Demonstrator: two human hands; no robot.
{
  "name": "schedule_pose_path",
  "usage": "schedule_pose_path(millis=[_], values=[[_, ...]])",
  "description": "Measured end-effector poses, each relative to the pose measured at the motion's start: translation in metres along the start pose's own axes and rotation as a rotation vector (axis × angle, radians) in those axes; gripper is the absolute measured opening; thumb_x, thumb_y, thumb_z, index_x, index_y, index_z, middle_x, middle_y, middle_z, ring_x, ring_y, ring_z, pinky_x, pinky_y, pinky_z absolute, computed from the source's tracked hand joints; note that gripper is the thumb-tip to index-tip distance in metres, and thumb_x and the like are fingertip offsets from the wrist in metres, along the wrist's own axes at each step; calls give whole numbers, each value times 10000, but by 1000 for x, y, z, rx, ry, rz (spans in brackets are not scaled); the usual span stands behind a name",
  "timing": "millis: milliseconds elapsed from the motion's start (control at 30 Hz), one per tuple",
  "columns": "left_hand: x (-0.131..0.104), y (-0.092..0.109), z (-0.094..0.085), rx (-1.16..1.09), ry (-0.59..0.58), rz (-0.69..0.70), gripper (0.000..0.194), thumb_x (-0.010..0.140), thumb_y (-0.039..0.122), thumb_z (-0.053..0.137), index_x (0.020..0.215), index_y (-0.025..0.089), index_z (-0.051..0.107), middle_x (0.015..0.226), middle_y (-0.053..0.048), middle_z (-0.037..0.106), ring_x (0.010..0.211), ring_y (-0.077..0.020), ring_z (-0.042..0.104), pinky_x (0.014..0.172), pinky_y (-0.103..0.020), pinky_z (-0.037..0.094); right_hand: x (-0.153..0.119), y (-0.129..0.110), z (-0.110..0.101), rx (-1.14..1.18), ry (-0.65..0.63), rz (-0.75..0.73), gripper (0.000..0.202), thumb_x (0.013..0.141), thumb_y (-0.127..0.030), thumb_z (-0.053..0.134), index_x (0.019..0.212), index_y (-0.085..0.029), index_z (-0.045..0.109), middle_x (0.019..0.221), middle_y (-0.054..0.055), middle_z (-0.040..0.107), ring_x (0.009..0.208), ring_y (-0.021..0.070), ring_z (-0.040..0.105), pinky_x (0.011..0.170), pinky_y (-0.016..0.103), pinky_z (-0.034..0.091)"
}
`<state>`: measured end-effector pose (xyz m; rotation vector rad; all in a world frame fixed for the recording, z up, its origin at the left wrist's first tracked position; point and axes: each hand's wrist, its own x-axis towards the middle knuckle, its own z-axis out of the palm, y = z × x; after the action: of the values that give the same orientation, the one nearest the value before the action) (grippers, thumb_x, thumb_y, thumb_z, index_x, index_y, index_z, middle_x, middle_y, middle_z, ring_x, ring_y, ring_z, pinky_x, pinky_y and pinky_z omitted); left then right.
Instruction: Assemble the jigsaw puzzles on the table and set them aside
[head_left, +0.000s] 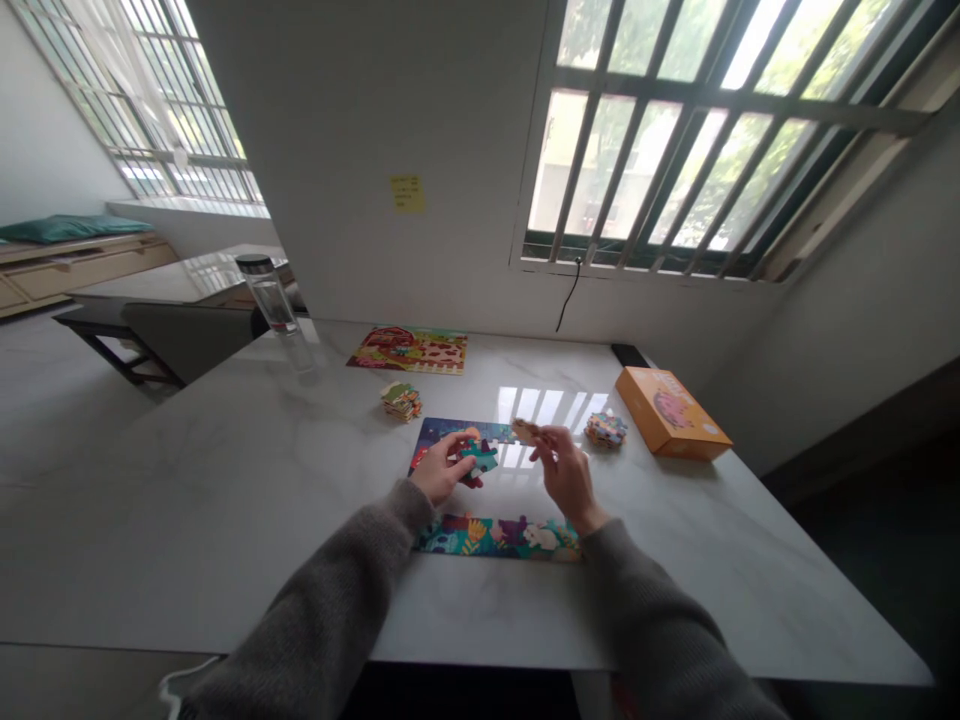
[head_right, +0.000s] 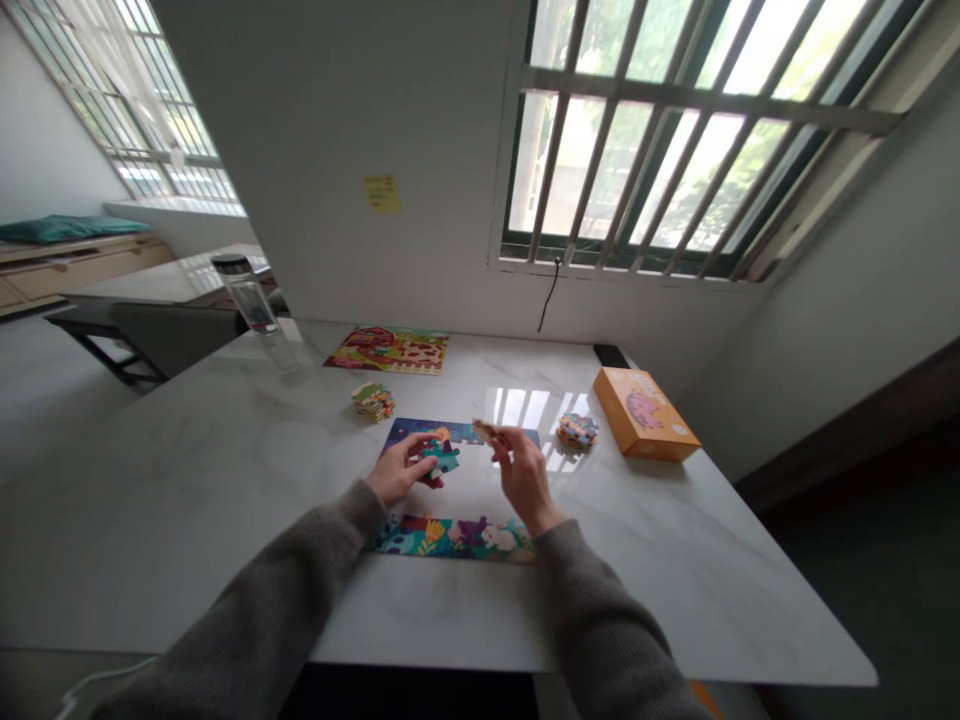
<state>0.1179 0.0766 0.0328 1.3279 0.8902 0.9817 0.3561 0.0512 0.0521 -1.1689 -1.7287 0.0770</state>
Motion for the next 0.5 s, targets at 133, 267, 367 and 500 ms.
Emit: schedule_pose_path(millis=[133,267,367,500], values=[[-2,3,3,-264,-97,-115,710,688,454,876,1235,146,544,1123,-141,685,742,-242,746,677,-416,647,-7,-24,11,-10,-199,-333,179,1002,-205,510,1159,-235,593,1170,100,722,984,217,709,863,379,548],[-4,5,4,-350,-161,-176,718,714,433,870,1282,132,549,969,-110,733,730,-248,750,713,-411,640,-10,-28,9,2,-276,-364,229,985,-158,520,1183,-249,593,1335,104,634,1179,232,632,967,426,536],[-3,4,4,-398,-110,-165,585,835,402,766,1314,149,545,1009,-107,732,795,-243,747,785,-444,628,-12,-31,9,51,-297,-311,260,959,-143,540,1192,-241,600,1401,119,573,1270,236,575,1030,437,523],[-2,0,2,-242,-50,-32,484,897,409,668,1299,163,558,1175,-131,685,971,-267,709,884,-474,592,-13,-36,10,109,-358,-277,351,915,-93,522,1227,-235,597,1503,127,464,1353,243,506,1079,452,499]])
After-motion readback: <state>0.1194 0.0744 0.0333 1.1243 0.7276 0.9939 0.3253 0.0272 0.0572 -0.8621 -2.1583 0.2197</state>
